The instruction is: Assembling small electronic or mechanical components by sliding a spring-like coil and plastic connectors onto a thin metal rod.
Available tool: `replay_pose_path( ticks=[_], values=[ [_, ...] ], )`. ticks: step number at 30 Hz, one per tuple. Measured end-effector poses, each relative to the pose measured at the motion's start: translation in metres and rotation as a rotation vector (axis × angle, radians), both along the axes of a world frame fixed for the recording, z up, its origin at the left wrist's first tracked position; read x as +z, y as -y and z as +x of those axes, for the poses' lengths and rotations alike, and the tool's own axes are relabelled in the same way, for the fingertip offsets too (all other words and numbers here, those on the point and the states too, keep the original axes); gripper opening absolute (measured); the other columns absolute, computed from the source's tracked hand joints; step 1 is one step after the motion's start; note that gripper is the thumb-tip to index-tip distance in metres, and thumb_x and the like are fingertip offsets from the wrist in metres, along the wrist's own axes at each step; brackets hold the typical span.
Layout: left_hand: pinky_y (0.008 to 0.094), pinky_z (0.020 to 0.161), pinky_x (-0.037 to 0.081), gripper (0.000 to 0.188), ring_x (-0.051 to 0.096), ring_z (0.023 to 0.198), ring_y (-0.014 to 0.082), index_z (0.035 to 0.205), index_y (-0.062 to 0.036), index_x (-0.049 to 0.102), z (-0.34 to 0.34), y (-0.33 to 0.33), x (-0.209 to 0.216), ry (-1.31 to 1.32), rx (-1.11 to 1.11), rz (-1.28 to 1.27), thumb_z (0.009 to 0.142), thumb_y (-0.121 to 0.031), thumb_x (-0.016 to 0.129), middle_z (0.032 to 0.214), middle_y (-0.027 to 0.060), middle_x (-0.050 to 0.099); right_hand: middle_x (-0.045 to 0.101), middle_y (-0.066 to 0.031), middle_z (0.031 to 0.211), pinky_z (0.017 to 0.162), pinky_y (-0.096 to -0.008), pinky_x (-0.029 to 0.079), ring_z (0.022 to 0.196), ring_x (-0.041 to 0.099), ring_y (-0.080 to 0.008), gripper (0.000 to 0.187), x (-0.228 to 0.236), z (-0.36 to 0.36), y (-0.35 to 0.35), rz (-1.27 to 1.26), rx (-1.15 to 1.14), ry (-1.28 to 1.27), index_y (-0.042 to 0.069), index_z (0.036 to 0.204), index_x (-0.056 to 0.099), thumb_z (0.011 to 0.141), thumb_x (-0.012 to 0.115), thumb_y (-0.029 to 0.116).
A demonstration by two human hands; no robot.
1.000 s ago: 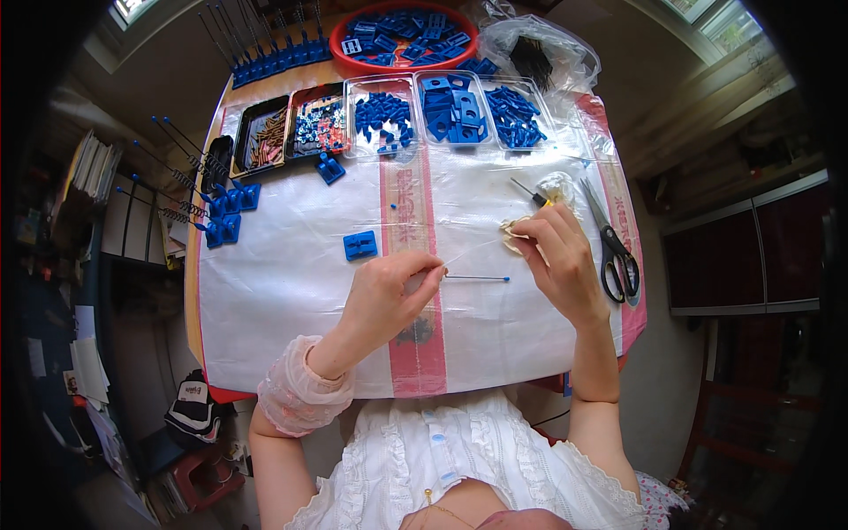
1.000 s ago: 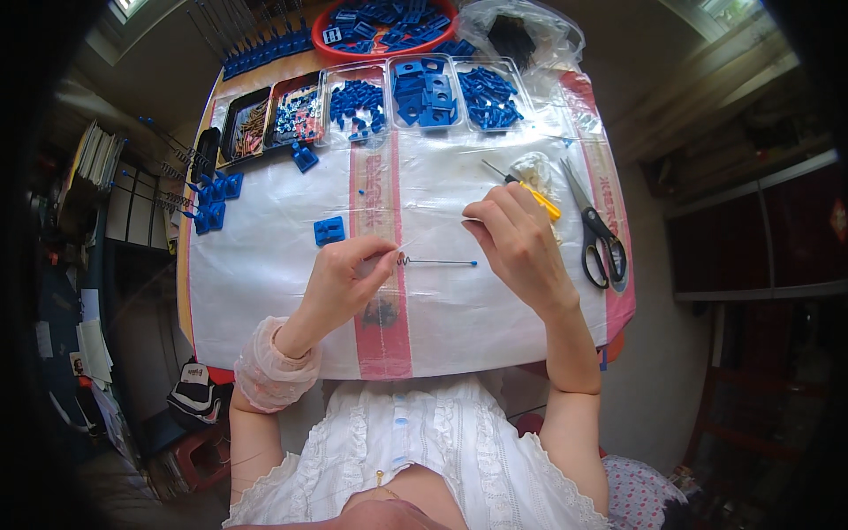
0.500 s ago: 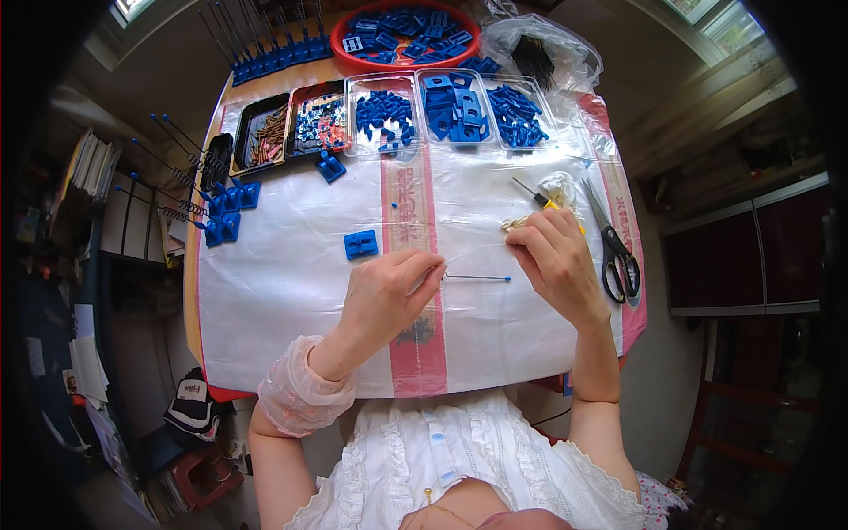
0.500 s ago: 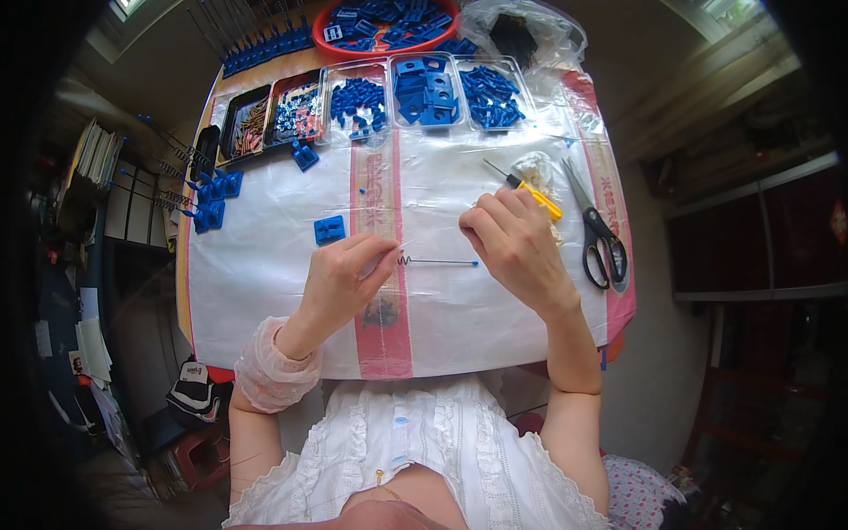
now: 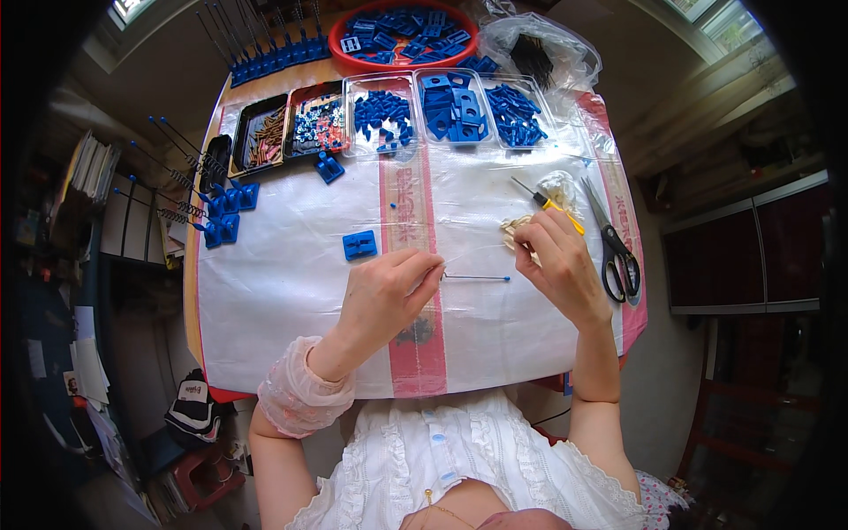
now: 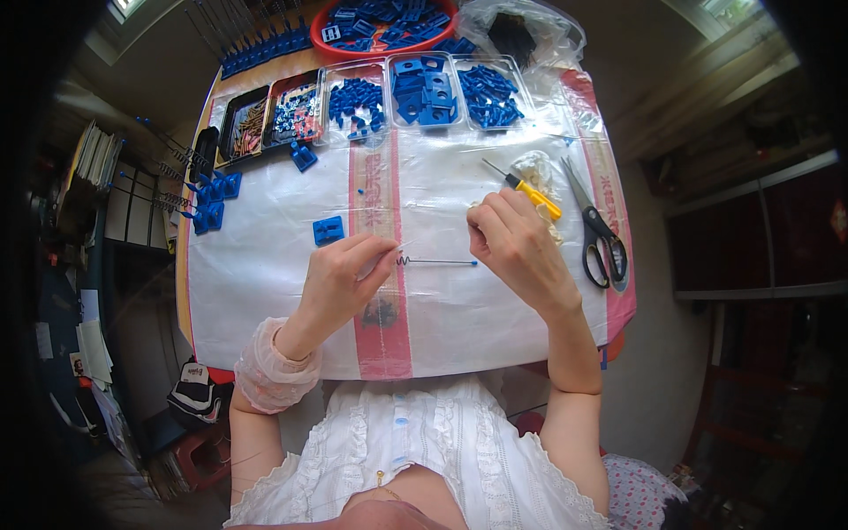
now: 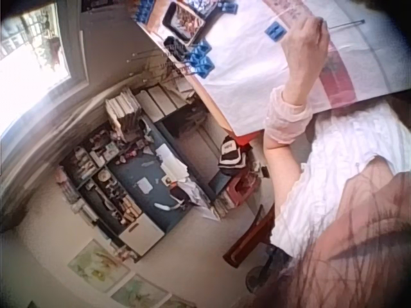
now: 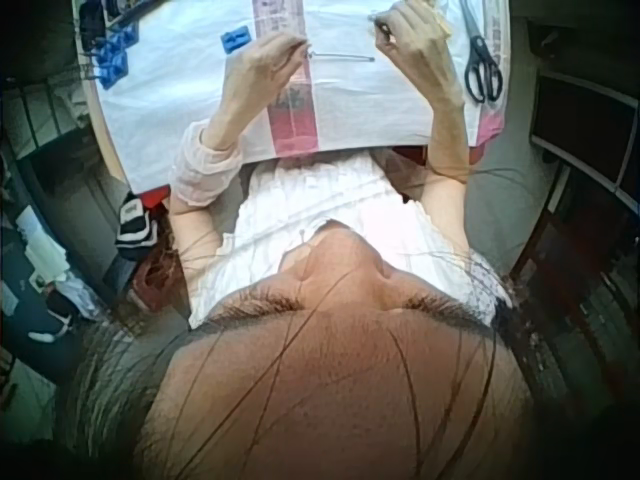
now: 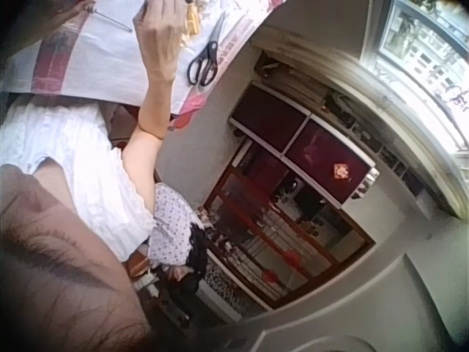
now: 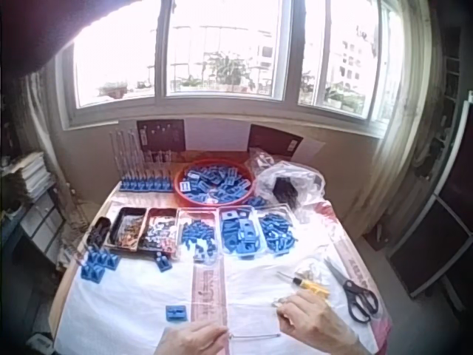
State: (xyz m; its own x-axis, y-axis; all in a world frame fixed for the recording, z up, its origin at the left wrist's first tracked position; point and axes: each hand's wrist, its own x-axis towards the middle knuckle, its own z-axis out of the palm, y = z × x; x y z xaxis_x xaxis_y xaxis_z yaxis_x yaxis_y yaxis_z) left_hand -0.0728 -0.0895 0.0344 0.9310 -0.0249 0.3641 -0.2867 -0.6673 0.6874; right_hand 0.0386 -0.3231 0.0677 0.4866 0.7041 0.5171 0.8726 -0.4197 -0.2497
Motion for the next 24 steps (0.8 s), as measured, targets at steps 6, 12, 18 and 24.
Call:
replay_pose_path(
  ticks=[6, 12, 18, 24],
  values=[
    [0.0333, 0.065, 0.055, 0.009, 0.071, 0.072, 0.0261, 0.098, -0.0001, 0.072, 0.000, 0.000, -0.001, -0.012, 0.005, -0.010, 0.092, -0.007, 0.072, 0.085, 0.0121, 0.073, 0.063, -0.0113, 0.085, 0.078, -0.0414, 0.050, 0.086, 0.062, -0.0291, 0.016, 0.000, 0.012, 0.015, -0.134, -0.145, 0.008, 0.003, 0.091, 0.062, 0.080, 0.073, 0.001],
    [0.0272, 0.071, 0.055, 0.018, 0.069, 0.080, 0.0138, 0.104, 0.0028, 0.069, 0.000, -0.002, -0.004, -0.340, -0.099, -0.497, 0.105, -0.013, 0.061, 0.089, 0.0067, 0.071, 0.067, -0.0183, 0.086, 0.078, -0.0472, 0.052, 0.089, 0.068, -0.0357, 0.012, -0.027, 0.019, 0.027, -0.354, -0.297, -0.299, 0.001, 0.090, 0.063, 0.087, 0.071, 0.010],
    [0.0278, 0.088, 0.053, 0.027, 0.067, 0.093, 0.0124, 0.108, 0.0007, 0.067, 0.001, -0.008, -0.010, -0.463, -0.277, -0.884, 0.111, -0.020, 0.050, 0.097, 0.0040, 0.069, 0.066, -0.0216, 0.080, 0.076, -0.0496, 0.052, 0.085, 0.068, -0.0386, 0.005, -0.032, 0.024, 0.021, -0.436, -0.322, -0.279, 0.000, 0.090, 0.062, 0.090, 0.060, 0.004],
    [0.0301, 0.091, 0.052, 0.028, 0.068, 0.098, 0.0150, 0.108, -0.0009, 0.064, 0.006, -0.002, -0.012, -0.420, -0.355, -0.956, 0.113, -0.023, 0.046, 0.099, 0.0076, 0.072, 0.064, -0.0222, 0.080, 0.075, -0.0502, 0.052, 0.083, 0.067, -0.0394, 0.007, -0.051, 0.022, 0.024, -0.366, -0.319, -0.170, -0.002, 0.093, 0.061, 0.086, 0.059, 0.001]
  ],
)
